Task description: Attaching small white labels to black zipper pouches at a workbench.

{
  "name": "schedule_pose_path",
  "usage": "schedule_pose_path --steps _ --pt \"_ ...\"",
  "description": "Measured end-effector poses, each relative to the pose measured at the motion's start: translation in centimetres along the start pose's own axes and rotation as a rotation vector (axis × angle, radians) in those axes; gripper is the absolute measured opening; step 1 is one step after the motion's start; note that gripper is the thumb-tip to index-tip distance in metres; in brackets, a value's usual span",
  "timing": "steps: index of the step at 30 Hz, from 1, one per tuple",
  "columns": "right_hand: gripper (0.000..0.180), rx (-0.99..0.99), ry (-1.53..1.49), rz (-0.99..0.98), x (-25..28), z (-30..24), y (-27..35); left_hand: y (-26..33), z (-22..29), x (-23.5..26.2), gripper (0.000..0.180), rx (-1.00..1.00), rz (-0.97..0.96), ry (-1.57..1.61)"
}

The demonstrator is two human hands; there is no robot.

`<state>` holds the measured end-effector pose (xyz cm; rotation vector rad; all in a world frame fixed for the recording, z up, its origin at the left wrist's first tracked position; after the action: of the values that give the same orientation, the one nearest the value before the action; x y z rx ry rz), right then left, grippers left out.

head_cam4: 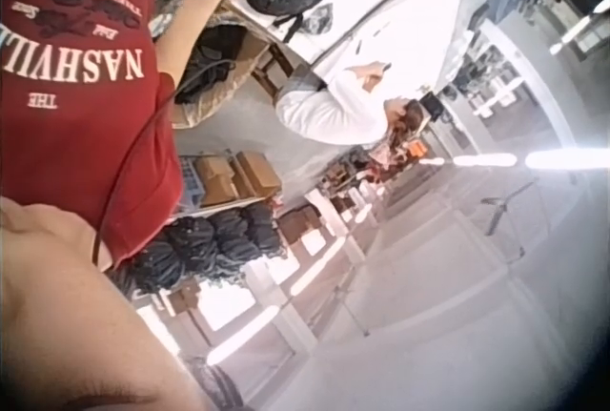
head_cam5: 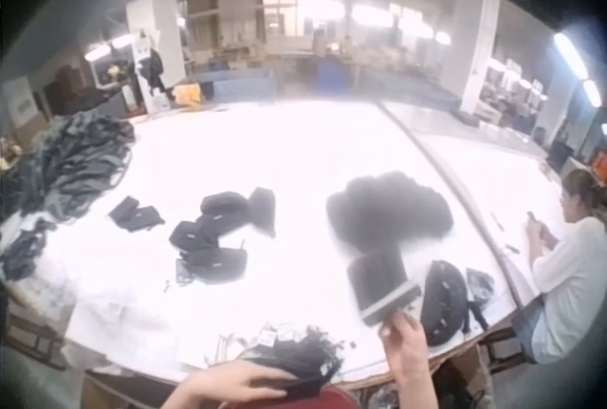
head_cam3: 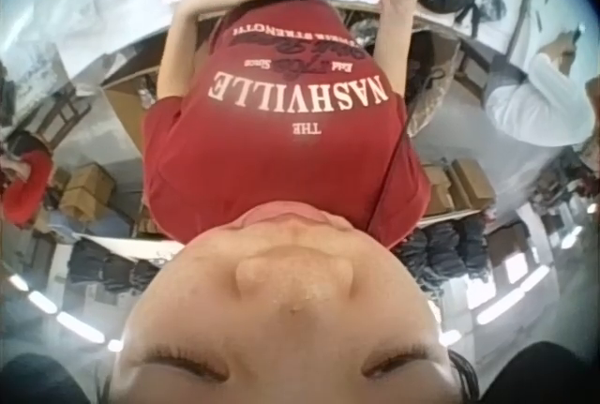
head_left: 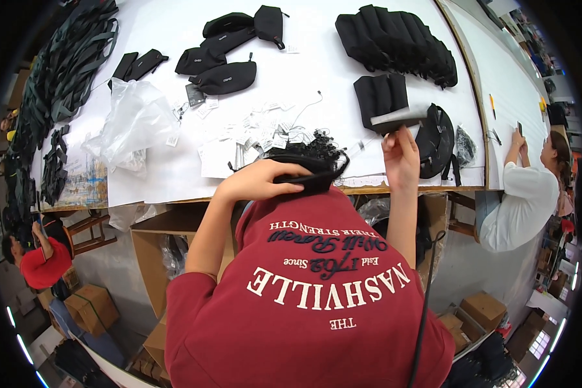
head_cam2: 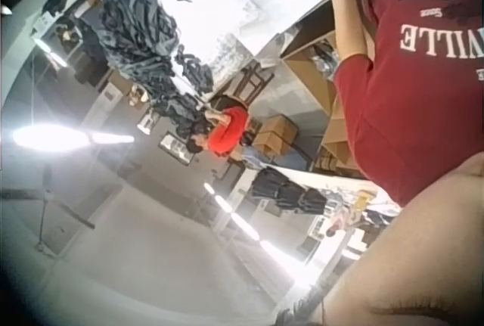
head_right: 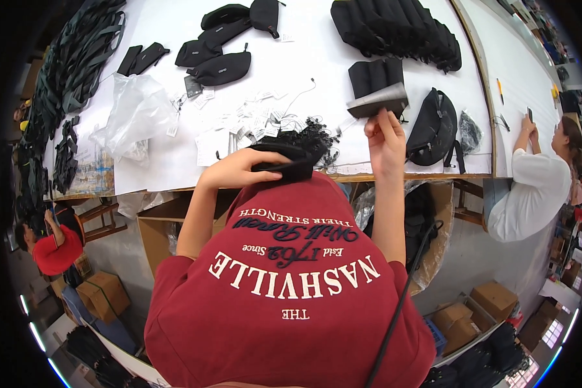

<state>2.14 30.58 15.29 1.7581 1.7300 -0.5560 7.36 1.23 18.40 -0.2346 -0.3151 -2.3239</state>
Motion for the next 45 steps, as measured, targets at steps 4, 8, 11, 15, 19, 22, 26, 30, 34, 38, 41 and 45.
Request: schedule_pose_path --steps 4,8,11,15,19,22,26,30,34,38,41,45 --pt "0.032 -0.224 -0.006 0.296 -2.6 2.6 -1.8 -0.7 1.2 -0.3 0.029 0.052 -0.121 -0.012" --pt "0.034 -0.487 0.043 0.338 -4.8 4.9 -0.3 -0.8 1.5 -0.4 0.03 0.076 -0.141 -0.014" --pt "0.04 -0.542 -0.053 0.086 -3.6 6.5 0.2 -0.9 1.8 -0.5 0.03 0.096 -0.151 -0.055" --pt "0.05 -0.577 0.056 0.125 -6.0 7.0 1.1 -0.8 1.6 -0.5 0.03 0.063 -0.123 -0.061" --pt "0.049 -0.641 0.065 0.057 -5.3 7.7 1.1 -0.8 1.6 -0.4 0.03 0.025 -0.119 -0.065" --pt "0.042 -0.568 0.152 0.237 -5.8 7.3 0.8 -0.6 1.4 -0.3 0.03 0.041 -0.094 -0.043" --pt "0.032 -0.044 0.493 0.397 -3.3 5.1 -1.1 0.7 1.9 0.8 0.027 0.173 0.057 0.086" --pt "0.034 0.084 0.665 0.285 -2.5 2.3 -1.5 1.3 2.3 0.7 0.021 0.161 0.392 -0.107" --pt "0.037 0.195 0.965 -0.015 -7.0 -0.7 -0.3 0.5 3.0 0.6 0.017 -0.087 0.409 -0.344" --pt "0.03 0.363 1.747 -0.408 -12.0 -2.0 1.4 -0.5 4.5 0.9 0.015 -0.195 0.379 -0.192" --pt "0.029 0.136 1.994 -0.619 -12.2 -2.0 1.2 -1.0 3.9 0.5 0.015 -0.207 0.39 -0.227" --pt "0.03 -0.069 1.936 -0.834 -11.4 -1.8 1.2 -1.4 3.0 -0.1 0.015 -0.388 0.364 -0.318"
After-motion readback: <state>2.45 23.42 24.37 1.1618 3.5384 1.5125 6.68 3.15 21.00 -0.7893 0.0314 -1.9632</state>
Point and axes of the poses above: each hand's wrist, its own y-axis away from the middle knuckle, its own x-axis out of the back of the hand, z = x × y, the point moved 1 cm from there along -y, towards the middle knuckle, and after that the axes turned 5 degrees about y, right-handed, at the moved point
